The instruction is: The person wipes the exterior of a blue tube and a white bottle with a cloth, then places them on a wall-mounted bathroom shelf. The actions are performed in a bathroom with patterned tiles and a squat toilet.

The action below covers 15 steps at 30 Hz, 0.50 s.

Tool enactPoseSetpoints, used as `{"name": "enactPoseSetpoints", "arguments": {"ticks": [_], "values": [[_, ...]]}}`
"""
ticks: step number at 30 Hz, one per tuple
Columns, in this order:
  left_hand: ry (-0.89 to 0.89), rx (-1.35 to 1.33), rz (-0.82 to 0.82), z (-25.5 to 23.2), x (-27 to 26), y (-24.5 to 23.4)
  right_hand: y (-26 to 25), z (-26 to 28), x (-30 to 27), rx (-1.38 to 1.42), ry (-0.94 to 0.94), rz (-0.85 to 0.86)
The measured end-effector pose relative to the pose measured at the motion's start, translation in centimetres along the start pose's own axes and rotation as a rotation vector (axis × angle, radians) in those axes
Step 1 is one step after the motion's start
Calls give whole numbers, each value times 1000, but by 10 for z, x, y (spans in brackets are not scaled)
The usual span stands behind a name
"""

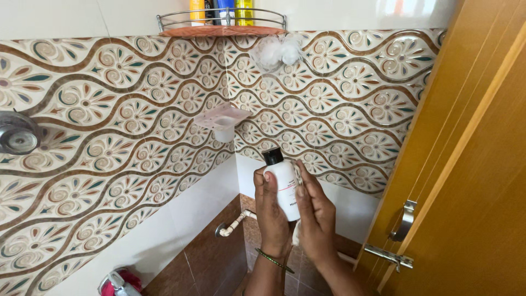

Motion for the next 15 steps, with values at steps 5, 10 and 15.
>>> {"name": "enactPoseSetpoints", "arguments": {"ticks": [5, 10, 15], "values": [[-4, -119, -15, 7, 3, 6, -2, 15, -25, -175, -108, -73], [-182, -189, 11, 30, -4, 21, -30, 16, -2, -208, 21, -12], [-299, -239, 89, 51, -19, 42, -56, 2, 22, 177, 284, 25]]}}
Point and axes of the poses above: each hand's wrist, its own x-axis towards the middle knuckle, its own y-axis out of the palm, z = x × y, the point moved 9 cm from there along x, towards the middle knuckle, and after that the axes turned 14 degrees about z, right-handed, at the moved point
